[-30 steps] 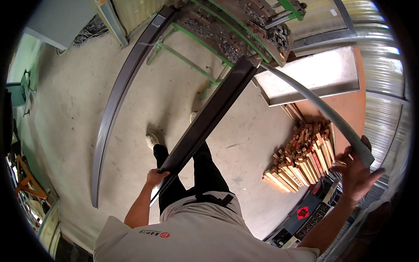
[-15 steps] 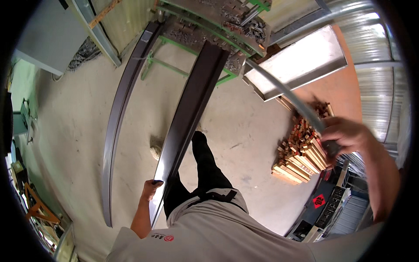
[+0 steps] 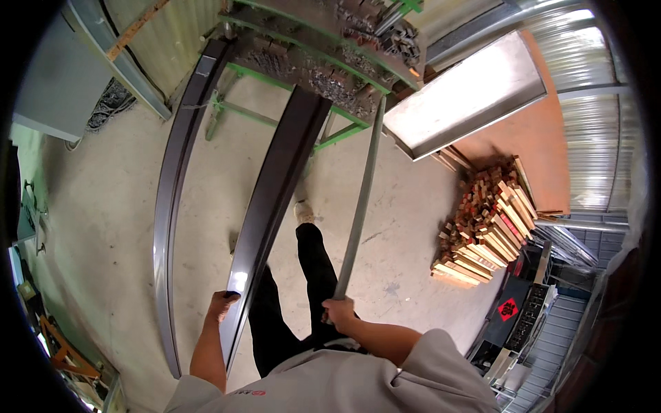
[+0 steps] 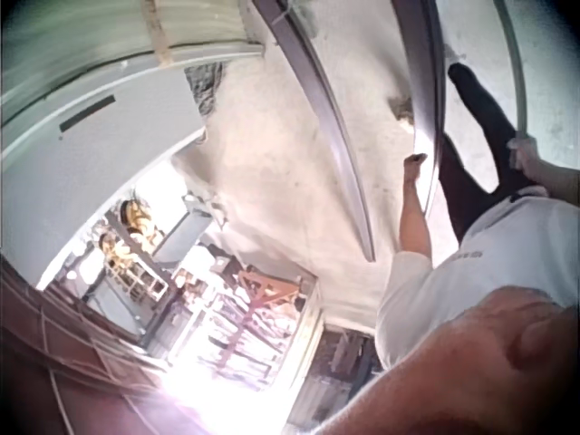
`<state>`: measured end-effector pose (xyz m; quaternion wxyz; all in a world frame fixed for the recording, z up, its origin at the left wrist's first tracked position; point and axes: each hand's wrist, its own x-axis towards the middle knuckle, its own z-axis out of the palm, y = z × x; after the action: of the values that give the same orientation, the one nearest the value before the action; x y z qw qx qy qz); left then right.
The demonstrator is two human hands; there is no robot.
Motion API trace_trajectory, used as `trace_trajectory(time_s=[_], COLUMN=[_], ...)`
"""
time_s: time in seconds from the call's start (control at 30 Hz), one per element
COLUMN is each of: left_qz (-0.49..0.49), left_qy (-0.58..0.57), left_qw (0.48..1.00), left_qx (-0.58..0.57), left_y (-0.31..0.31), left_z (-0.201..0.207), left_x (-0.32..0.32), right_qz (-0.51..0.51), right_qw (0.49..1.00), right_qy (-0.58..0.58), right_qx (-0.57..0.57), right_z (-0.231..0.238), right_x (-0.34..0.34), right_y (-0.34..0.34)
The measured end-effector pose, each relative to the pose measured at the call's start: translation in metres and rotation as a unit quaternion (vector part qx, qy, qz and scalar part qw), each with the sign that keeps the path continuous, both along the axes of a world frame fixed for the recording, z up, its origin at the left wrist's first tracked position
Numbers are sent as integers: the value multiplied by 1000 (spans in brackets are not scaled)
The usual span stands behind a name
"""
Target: The person uses a drill to secure fasteners onto a long metal beam, then moves to a large industrial machine to process a curved metal component, and finally places the metal parts onto a storage rack.
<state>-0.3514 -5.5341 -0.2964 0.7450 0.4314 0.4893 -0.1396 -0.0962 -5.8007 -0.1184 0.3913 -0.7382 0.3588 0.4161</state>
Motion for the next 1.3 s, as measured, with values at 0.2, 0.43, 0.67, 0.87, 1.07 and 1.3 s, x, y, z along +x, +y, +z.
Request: trace_trajectory(time_s=[0.2, 0.43, 0.67, 0.87, 1.07, 1.3], left_qz=[-57, -51, -45, -71, -212, 133], left_qy=[48, 30, 28, 31, 75, 78], left_qw=[997, 996, 996, 995, 933, 770], left_qx=[37, 64, 67, 56, 281, 620], left_y=[39, 81, 107, 115, 122, 231], left_z=[-52, -99, -99, -99, -86, -57], left_x=[33, 78, 96, 105, 106, 58], right_qz=[14, 43, -3, 45, 142, 207], right_qw=[990, 974, 986, 988, 985, 914], right_qy=[105, 196, 142, 135, 0, -321], right_qx=[-92, -108, -85, -54, -92, -139], right_z=[-172, -296, -317, -232, 67, 326], right_x=[-3, 15, 3, -14, 21, 171], right_y=[1, 10, 0, -1, -5, 23])
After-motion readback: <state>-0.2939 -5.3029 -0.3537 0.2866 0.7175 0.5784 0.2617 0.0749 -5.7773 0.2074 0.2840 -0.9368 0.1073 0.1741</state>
